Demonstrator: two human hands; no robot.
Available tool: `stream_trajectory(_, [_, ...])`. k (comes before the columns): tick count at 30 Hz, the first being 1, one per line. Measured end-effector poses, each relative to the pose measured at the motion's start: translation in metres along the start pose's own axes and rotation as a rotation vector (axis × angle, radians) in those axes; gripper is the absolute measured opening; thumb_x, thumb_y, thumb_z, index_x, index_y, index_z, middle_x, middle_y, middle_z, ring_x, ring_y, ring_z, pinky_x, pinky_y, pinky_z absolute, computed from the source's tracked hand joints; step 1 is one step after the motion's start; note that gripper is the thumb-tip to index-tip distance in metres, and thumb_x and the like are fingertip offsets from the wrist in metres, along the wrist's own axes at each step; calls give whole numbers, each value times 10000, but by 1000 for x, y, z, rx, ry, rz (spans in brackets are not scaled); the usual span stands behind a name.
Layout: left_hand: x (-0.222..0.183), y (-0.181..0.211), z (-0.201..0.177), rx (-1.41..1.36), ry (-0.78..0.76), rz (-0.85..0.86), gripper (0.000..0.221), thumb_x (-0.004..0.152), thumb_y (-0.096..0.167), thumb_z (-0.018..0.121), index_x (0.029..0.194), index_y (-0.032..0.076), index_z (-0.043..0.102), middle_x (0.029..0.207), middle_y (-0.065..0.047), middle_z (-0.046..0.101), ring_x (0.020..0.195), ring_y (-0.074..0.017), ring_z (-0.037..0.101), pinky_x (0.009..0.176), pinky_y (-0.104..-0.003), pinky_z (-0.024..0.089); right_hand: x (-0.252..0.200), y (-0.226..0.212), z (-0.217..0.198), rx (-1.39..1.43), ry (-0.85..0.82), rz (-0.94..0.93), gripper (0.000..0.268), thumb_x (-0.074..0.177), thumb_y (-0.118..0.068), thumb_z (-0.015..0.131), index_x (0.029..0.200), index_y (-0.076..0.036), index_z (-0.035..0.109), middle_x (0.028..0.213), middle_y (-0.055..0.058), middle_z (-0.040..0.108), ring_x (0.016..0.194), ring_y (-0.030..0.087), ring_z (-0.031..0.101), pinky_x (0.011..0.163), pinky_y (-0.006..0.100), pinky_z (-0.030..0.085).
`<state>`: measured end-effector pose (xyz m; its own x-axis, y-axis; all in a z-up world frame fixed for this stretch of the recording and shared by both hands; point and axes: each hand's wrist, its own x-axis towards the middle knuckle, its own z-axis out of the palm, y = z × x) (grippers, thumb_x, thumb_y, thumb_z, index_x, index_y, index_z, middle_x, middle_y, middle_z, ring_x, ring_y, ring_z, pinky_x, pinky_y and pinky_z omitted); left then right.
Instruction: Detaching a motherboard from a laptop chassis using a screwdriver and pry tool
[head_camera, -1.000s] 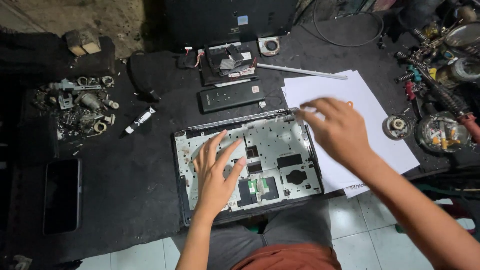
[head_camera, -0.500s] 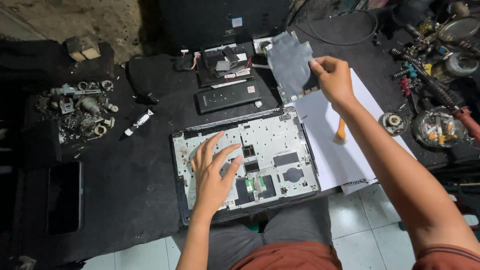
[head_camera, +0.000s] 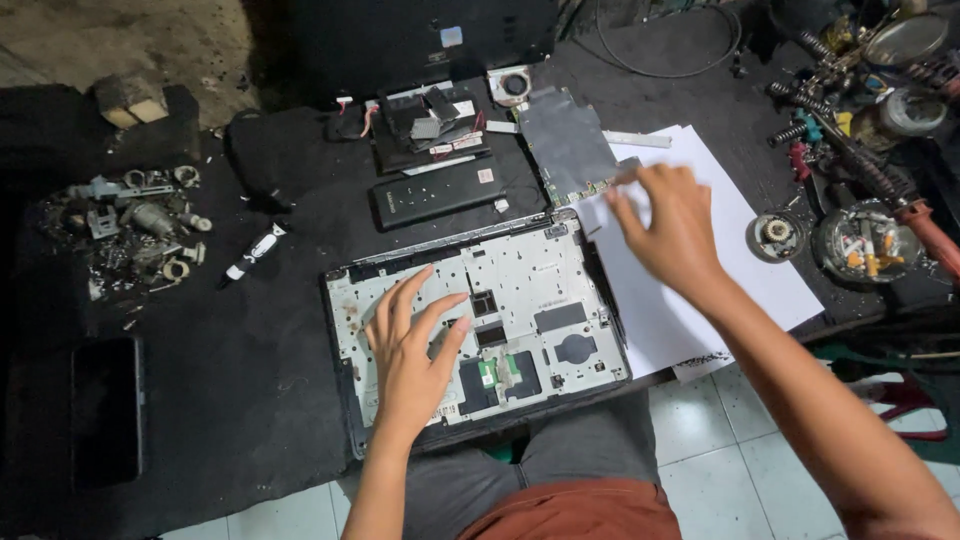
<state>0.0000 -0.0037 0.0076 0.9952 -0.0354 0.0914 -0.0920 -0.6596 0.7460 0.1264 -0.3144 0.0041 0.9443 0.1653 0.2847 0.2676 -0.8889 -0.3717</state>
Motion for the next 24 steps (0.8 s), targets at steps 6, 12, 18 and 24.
stream_trajectory(6, [0, 4, 0, 58, -23, -9, 304, 1025, 374, 565, 1242, 219, 712, 1531, -86, 428, 1450, -331, 284, 1117, -559, 199, -50, -15, -22, 70, -335, 159, 276, 913, -367, 769, 1015, -122, 693, 924, 93, 684, 955, 338, 627, 867, 495, 441])
stream_trajectory(12, [0, 2, 2, 77, 1, -11, 295, 1025, 360, 574, 1235, 207, 714, 1523, -86, 443, 1449, -321, 299, 1121, -543, 204, -53, -10, -39, 6, -323, 200, 208, 951, -311, 725, 1040, -126, 689, 905, 72, 627, 904, 287, 575, 812, 412, 400])
stream_trajectory(18, [0, 3, 2, 81, -2, -27, 292, 1033, 352, 570, 1251, 207, 700, 1528, -83, 434, 1450, -316, 299, 1124, -539, 211, -48, -28, -46, -211, -506, 156, 298, 960, -398, 683, 981, -112, 766, 953, 109, 703, 916, 245, 595, 824, 356, 391])
stream_trajectory(24, [3, 12, -17, -41, -94, -110, 348, 1018, 337, 583, 1319, 182, 663, 1565, -133, 390, 1479, -357, 276, 1148, -570, 198, -39, -20, -45, 231, -423, 288, 264, 1047, -309, 582, 1099, -91, 721, 916, 146, 750, 849, 250, 648, 796, 357, 437])
